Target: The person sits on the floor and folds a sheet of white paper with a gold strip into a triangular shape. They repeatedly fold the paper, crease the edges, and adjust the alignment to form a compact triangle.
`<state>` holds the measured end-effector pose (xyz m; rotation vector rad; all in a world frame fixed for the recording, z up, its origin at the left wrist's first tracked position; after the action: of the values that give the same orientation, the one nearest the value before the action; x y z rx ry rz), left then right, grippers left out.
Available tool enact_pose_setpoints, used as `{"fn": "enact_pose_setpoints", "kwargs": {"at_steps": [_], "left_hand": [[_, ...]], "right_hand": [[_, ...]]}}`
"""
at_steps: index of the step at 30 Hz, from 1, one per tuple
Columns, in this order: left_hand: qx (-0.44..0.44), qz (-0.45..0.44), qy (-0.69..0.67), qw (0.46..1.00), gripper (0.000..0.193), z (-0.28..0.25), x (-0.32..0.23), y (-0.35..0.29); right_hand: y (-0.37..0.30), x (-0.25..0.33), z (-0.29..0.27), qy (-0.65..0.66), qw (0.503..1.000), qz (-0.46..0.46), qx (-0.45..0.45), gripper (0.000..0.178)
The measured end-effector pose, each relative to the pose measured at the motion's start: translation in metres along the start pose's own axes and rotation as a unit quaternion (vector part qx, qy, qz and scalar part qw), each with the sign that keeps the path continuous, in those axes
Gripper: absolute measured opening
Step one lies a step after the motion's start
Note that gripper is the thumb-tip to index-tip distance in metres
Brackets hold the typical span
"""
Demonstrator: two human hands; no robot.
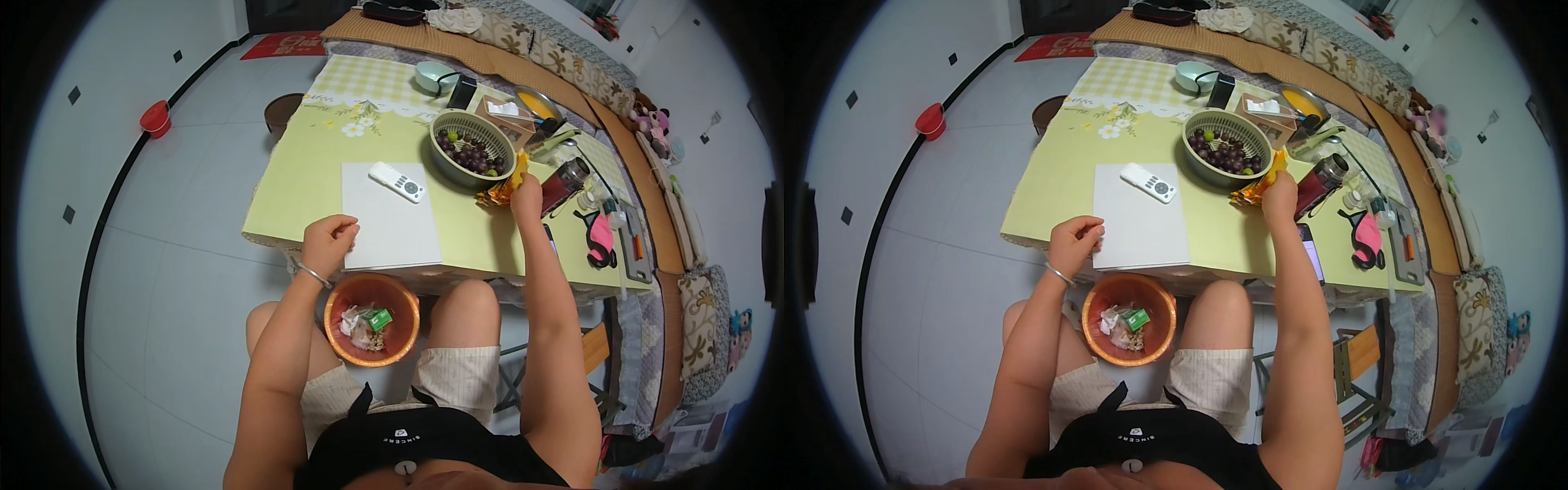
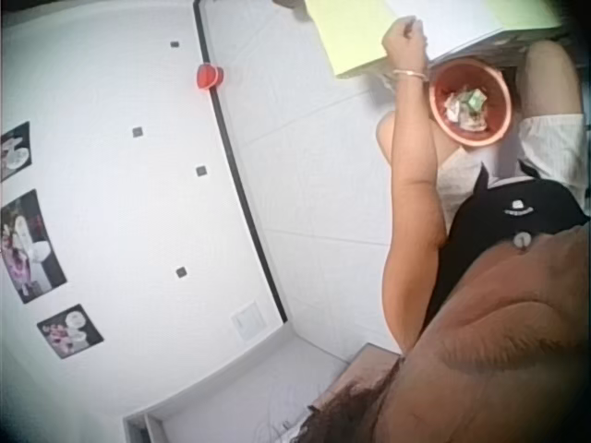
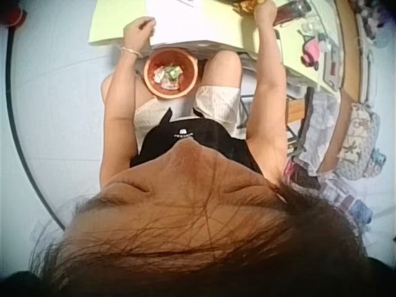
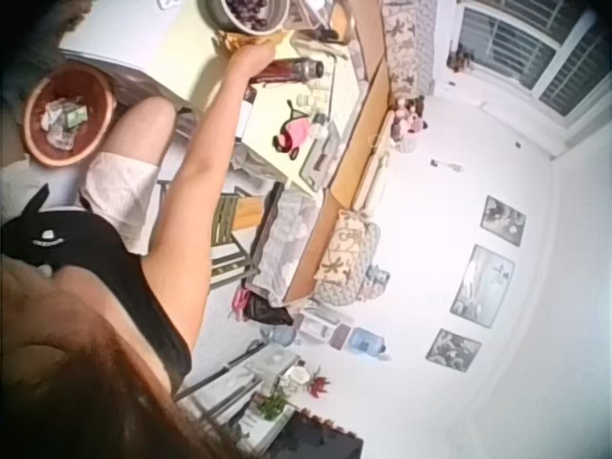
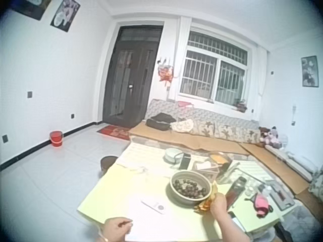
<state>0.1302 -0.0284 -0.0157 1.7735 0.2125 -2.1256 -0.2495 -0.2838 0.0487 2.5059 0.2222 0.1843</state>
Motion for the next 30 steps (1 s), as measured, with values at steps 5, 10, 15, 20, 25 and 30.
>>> {"fn": "enact_pose_setpoints", "kwargs": {"at_steps": [5, 10, 15, 20, 25, 30], "left_hand": [[0.024, 0.142, 0.183, 0.972, 0.021, 0.005, -0.015, -0.001], [0.123, 0.274, 0.294, 0.907, 0.032, 0.031, -0.028, -0.01], [0.183, 0.242, 0.369, 0.878, 0.042, 0.042, -0.023, -0.019], [0.188, 0.237, 0.406, 0.862, 0.047, 0.053, -0.023, -0.023], [0.195, 0.211, 0.42, 0.861, 0.047, 0.05, -0.021, -0.021], [0.194, 0.246, 0.41, 0.856, 0.043, 0.052, -0.023, -0.021]], "right_hand": [[0.013, 0.002, 0.048, -0.033, 0.969, 0.021, 0.242, 0.034], [0.012, -0.001, 0.06, -0.032, 0.961, 0.024, 0.273, 0.03], [0.002, 0.024, 0.003, -0.035, 0.992, 0.069, 0.103, 0.022], [-0.039, 0.084, -0.035, 0.13, 0.987, -0.084, 0.04, 0.019], [-0.065, 0.182, -0.008, 0.163, 0.954, -0.231, 0.099, 0.035], [-0.052, 0.224, 0.033, 0.11, 0.953, -0.227, 0.169, 0.032]]}}
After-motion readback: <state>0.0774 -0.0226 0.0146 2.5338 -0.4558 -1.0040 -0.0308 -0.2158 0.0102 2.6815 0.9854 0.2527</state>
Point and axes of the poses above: each hand's wrist, its own y-axis towards the middle knuckle, its own z-axis out of the palm, x = y × z, the point moved 6 cm from there along y, towards the middle knuckle, and after that the axes turned 15 degrees about -y, right-handed, at the moved point
